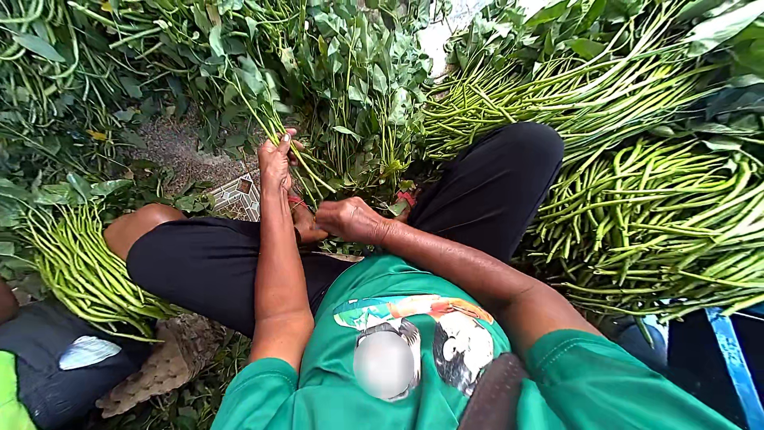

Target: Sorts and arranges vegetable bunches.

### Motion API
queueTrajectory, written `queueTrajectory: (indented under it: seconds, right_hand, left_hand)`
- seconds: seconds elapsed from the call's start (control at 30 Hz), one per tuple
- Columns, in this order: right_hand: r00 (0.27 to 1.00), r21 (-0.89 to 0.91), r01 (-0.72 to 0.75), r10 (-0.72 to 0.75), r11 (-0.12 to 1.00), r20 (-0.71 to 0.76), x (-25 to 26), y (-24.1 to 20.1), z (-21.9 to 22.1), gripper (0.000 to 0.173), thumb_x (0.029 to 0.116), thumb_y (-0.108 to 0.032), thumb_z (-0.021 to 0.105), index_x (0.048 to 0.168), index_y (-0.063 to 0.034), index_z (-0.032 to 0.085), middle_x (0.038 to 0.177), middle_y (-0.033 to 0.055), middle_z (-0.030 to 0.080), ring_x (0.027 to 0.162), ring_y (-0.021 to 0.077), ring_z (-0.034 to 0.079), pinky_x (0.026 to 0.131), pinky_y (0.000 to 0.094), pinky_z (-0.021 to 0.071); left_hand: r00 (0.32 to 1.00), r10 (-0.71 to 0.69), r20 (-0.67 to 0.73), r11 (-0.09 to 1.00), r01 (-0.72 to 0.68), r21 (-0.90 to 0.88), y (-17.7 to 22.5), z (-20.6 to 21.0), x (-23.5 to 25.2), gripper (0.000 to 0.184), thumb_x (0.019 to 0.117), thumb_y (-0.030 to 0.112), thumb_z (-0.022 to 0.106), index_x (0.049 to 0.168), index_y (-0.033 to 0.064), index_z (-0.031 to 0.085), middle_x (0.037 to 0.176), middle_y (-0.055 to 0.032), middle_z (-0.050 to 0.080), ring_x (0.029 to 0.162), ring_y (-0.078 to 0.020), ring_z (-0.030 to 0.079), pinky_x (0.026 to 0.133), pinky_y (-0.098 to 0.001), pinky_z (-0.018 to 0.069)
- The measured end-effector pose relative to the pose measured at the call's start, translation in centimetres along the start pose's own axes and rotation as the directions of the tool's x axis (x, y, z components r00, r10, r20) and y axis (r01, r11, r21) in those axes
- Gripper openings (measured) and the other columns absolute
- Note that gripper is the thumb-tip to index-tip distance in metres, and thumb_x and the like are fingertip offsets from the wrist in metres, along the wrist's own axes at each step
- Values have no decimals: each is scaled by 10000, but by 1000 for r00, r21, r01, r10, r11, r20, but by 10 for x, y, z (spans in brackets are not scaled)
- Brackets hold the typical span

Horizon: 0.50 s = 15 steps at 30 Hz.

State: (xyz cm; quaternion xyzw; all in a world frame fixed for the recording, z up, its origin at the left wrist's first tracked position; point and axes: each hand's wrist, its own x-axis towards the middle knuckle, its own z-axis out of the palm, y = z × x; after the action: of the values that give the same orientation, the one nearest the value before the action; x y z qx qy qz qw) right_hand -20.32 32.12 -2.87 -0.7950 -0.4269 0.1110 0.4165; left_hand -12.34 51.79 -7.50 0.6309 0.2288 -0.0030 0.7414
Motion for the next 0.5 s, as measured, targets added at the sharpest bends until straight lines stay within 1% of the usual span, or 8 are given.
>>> queueTrajectory:
  seconds: [0.03, 0.1, 0.13, 0.2, 0.27, 0.37, 0.47, 0.5]
  right_hand:
    - [995, 22, -90, 91, 996, -45, 5, 6, -3, 193, 1000, -153, 641, 1018, 17, 730, 988, 180, 721, 839, 322, 732, 720, 526, 599]
    - [944, 33, -321, 323, 947, -67, 24, 25, -20, 299, 999, -169, 657, 1258, -22, 679, 1205, 198, 669, 997, 352, 710, 851, 564, 586]
    - [912, 43, -398, 400, 917, -87, 35, 36, -27, 334, 997, -178, 666, 1290, -17, 659, 1239, 212, 652, 1054, 372, 689, 903, 576, 561]
    - [862, 68, -486, 491, 871, -130, 51, 56, -33, 315, 989, -205, 684, 1223, 6, 672, 1219, 214, 657, 1119, 371, 664, 975, 561, 529]
    - [833, 145, -502, 522, 853, -183, 59, 68, -27, 284, 964, -177, 711, 1141, 42, 683, 1165, 224, 684, 1133, 367, 661, 1022, 540, 511]
    - [804, 322, -482, 558, 815, -207, 57, 69, -15, 223, 968, -115, 696, 1110, 57, 691, 1107, 209, 717, 1078, 322, 692, 1010, 492, 527]
    - [755, 488, -493, 633, 720, -171, 52, 74, -10, 263, 988, -121, 679, 1179, 57, 645, 1058, 203, 690, 916, 287, 695, 860, 467, 577]
    - [743, 500, -501, 647, 707, -171, 51, 75, -9, 294, 987, -120, 684, 1217, 53, 625, 1059, 202, 681, 912, 288, 694, 848, 462, 586]
  left_hand:
    - [1000, 6, 30, 1000, -6, 25, 2, 3, -2, 202, 1086, 91, 475, 1156, 2, 642, 775, -13, 711, 585, -48, 600, 536, -176, 472]
    - [996, 7, 85, 996, -15, 92, 1, 14, -9, 195, 1087, 100, 481, 1153, 7, 639, 793, -12, 726, 589, -36, 607, 531, -168, 464]
    - [995, 2, 104, 992, -15, 122, 1, 20, -13, 179, 1083, 103, 493, 1139, 15, 639, 804, -5, 725, 589, -28, 605, 524, -163, 466]
    - [992, -12, 124, 985, -10, 174, 2, 31, -17, 167, 1077, 109, 510, 1136, 22, 641, 862, -4, 698, 622, -27, 595, 536, -166, 475]
    - [994, -10, 111, 972, -17, 235, 1, 37, -20, 167, 1074, 117, 519, 1144, 23, 637, 905, -9, 676, 660, -34, 590, 564, -180, 477]
    - [994, -24, 109, 958, -8, 288, -2, 34, -19, 168, 1071, 124, 530, 1141, 21, 643, 903, -11, 669, 659, -34, 586, 578, -190, 487]
    - [990, -50, 135, 961, 11, 277, -6, 31, -16, 151, 1064, 110, 540, 1109, 22, 653, 848, 4, 674, 630, -23, 593, 555, -176, 491]
    - [989, -57, 135, 958, 16, 286, -7, 32, -16, 148, 1062, 114, 546, 1106, 26, 655, 838, 7, 674, 627, -22, 591, 555, -176, 488]
